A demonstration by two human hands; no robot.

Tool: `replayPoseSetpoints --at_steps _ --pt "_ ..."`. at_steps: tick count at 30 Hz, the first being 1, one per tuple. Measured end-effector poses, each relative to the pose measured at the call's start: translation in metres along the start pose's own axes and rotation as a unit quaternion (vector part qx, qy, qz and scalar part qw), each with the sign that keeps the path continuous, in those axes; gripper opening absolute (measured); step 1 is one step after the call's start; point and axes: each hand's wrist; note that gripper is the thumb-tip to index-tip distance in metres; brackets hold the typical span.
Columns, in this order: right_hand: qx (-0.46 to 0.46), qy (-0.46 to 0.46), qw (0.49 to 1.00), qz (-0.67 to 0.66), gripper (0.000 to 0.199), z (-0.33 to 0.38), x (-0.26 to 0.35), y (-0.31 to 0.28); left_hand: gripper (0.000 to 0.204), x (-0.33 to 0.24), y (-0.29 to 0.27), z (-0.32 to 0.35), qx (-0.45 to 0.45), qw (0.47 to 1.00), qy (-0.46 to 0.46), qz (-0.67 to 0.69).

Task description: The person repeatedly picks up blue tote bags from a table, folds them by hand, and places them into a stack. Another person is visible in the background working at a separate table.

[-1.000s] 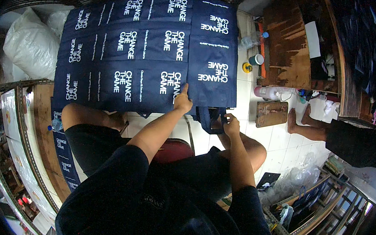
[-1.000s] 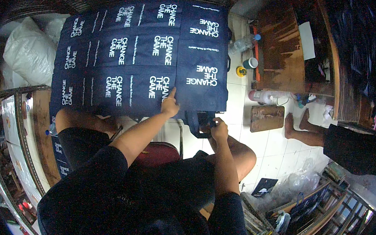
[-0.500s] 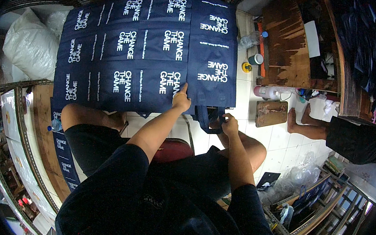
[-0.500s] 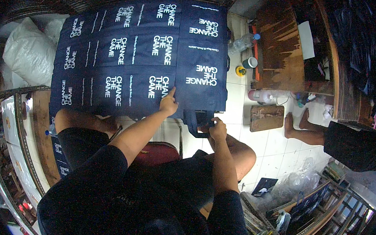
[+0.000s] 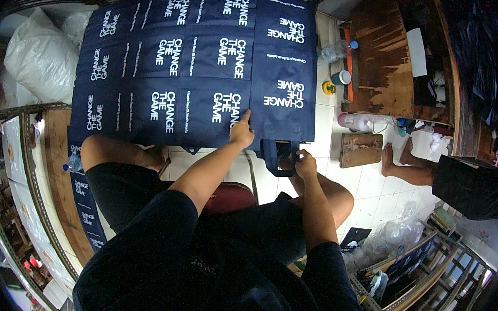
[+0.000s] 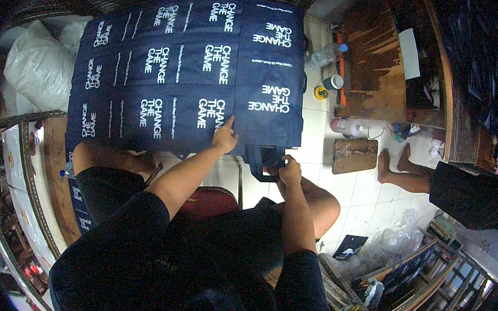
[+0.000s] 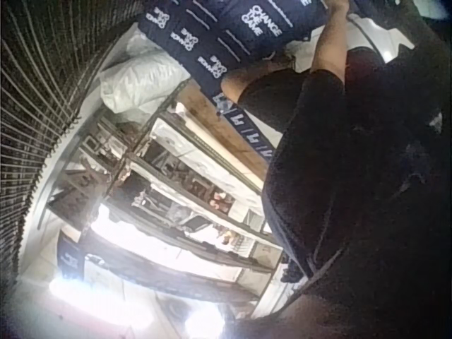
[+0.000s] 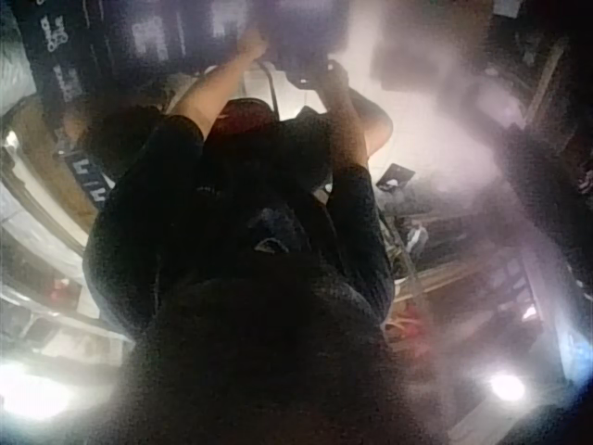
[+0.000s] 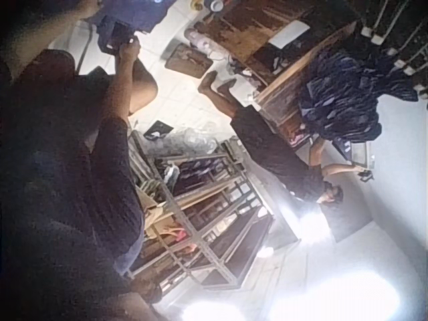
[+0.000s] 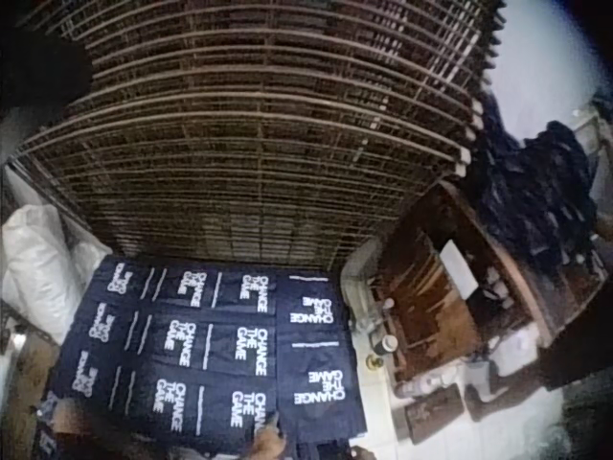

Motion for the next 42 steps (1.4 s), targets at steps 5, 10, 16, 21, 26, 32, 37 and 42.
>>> replayPoseSetpoints --at_steps 5,10,16,21,26,32,37,42 --pt "0.014 0.015 1.0 0.012 0.033 -0.002 0.005 -0.001 0.08 -0.007 -0.01 0.002 0.018 1.0 -0.008 0.02" --pt "0.011 0.015 1.0 0.004 0.034 -0.003 0.009 -0.003 0.078 -0.003 -0.006 -0.001 -0.003 1.0 -0.003 0.027" --pt "0.028 0.034 0.999 -0.006 0.035 -0.004 0.011 -0.005 0.077 0.001 -0.004 -0.003 -0.016 1.0 0.018 0.012" --pt "0.035 0.069 0.997 -0.002 0.032 -0.003 0.017 -0.012 0.072 -0.008 -0.01 0.006 -0.09 0.996 0.026 0.002" --pt "-0.003 0.118 0.993 -0.005 0.034 0.002 0.036 -0.036 0.07 -0.036 -0.076 -0.005 -0.198 0.952 0.172 0.16" --pt "-0.087 0.085 0.985 -0.118 0.032 -0.009 0.065 -0.054 0.044 -0.168 -0.344 -0.042 -0.189 0.775 0.38 0.468" --pt "-0.17 -0.003 0.952 -0.256 0.034 -0.007 0.071 -0.086 0.08 -0.23 -0.532 -0.043 -0.099 0.642 0.359 0.67" --pt "-0.258 -0.059 0.9 -0.346 0.028 0.04 0.068 -0.137 0.071 -0.28 -0.511 0.004 -0.199 0.613 0.306 0.7"
Point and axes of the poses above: each hand's wrist, its own z-axis away from the middle knuckle, its own y-axis out of the palm, x = y × z, and after that the axes turned 1 degree about x, right-handed
